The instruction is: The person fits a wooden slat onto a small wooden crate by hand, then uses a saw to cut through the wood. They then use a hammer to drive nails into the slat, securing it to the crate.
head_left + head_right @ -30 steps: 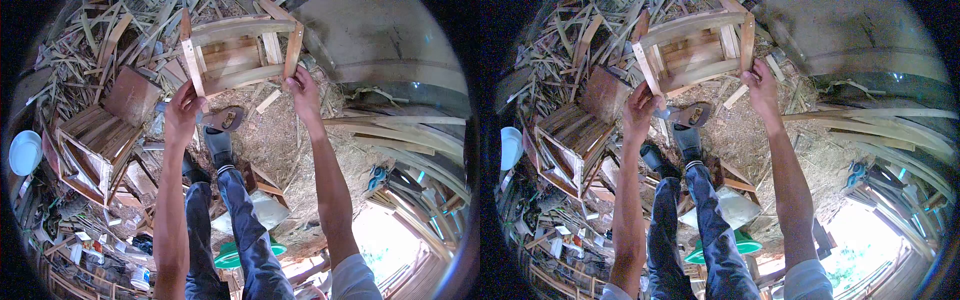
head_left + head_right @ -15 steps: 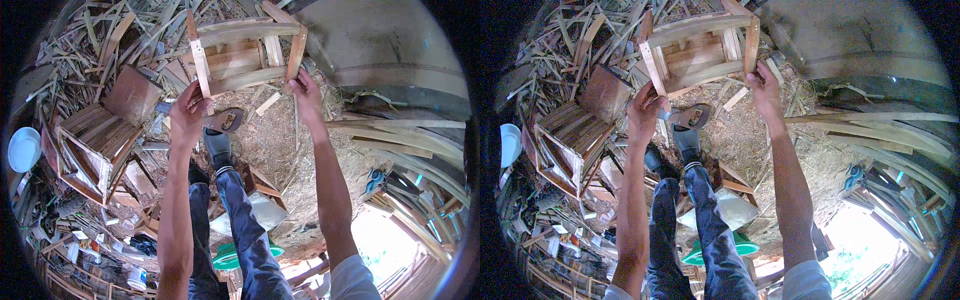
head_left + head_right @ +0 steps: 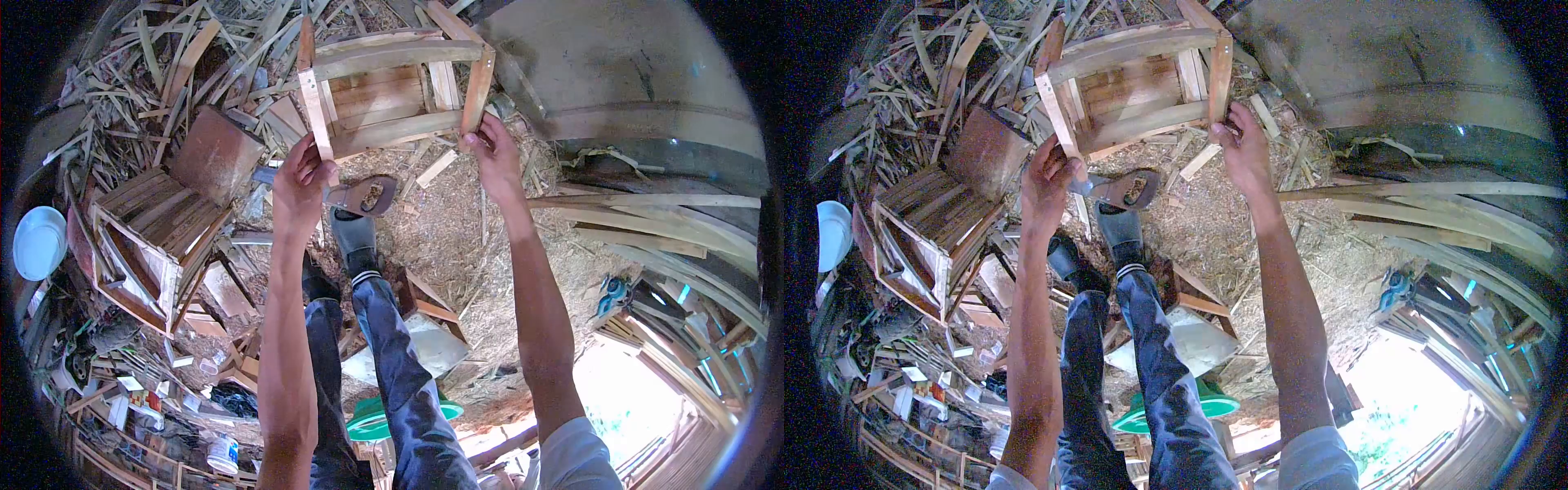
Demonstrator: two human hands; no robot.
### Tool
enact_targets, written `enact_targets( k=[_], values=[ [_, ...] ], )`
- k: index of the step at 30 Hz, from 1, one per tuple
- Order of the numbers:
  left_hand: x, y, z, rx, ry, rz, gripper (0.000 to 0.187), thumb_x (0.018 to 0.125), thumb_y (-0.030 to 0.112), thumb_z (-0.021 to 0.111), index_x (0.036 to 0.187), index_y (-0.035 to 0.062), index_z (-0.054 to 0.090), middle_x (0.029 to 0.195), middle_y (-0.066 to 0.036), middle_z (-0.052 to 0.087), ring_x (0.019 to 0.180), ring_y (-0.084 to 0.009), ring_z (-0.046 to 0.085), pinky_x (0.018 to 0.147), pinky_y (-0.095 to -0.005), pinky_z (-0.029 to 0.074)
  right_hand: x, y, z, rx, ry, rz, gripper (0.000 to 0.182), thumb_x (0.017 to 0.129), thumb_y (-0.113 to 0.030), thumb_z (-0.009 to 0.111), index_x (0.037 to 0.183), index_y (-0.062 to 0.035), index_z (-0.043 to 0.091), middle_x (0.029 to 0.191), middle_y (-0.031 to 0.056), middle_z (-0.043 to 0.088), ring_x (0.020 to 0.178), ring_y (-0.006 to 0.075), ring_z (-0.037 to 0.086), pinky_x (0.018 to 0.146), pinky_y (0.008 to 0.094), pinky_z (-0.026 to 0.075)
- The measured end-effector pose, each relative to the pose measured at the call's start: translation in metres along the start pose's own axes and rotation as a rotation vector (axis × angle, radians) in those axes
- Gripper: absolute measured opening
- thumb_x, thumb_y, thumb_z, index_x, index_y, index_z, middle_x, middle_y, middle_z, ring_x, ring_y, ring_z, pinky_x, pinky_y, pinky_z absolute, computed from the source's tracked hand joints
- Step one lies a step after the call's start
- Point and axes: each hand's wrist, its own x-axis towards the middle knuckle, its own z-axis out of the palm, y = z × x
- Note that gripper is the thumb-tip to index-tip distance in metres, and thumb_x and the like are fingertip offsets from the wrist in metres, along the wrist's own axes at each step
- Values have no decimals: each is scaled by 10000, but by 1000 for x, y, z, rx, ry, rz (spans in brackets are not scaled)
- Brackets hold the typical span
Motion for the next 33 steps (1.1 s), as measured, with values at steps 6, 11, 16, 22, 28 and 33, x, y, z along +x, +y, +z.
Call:
enact_targets(
  k=[6,11,16,22,28,33],
  values=[
    [-4,2,2,94,17,25,511,852,-79,599,1344,-35,472,1105,-100,645,966,-139,604,863,-274,485,-5,-9,0,23,-5,-22,492,904,-89,631,1347,20,449,1237,196,587,1140,253,575,964,333,456],
    [-13,8,4,173,-19,76,487,855,-65,606,1328,-39,494,1072,-100,668,940,-142,615,840,-282,497,-3,-14,-3,-6,11,-31,477,911,-77,616,1347,26,450,1219,177,604,1123,231,582,974,327,445],
    [-16,0,12,99,59,94,522,859,-29,632,1357,-20,477,1088,-95,666,967,-150,616,860,-290,496,4,-19,-7,26,-11,-56,476,912,-84,617,1348,22,456,1235,189,599,1130,233,577,999,336,425],
    [-13,-9,8,117,61,72,578,858,30,678,1372,-68,434,1114,-97,648,1021,-162,592,897,-299,475,8,-20,-6,-19,-49,-24,500,917,-101,619,1369,19,443,1278,191,573,1177,235,551,1011,335,417],
    [-12,-11,2,77,36,60,532,871,-2,646,1360,-63,449,1158,-94,626,1041,-157,584,897,-301,480,-1,-26,-4,40,-12,37,528,922,-130,624,1378,38,416,1327,199,529,1218,259,521,1027,353,413],
    [-12,-5,3,119,57,96,522,869,-27,604,1370,-12,463,1142,-131,638,988,-164,621,832,-317,523,-2,-25,-1,22,-34,-1,500,932,-99,596,1372,46,408,1310,208,537,1205,252,528,1020,341,418]
  ],
)
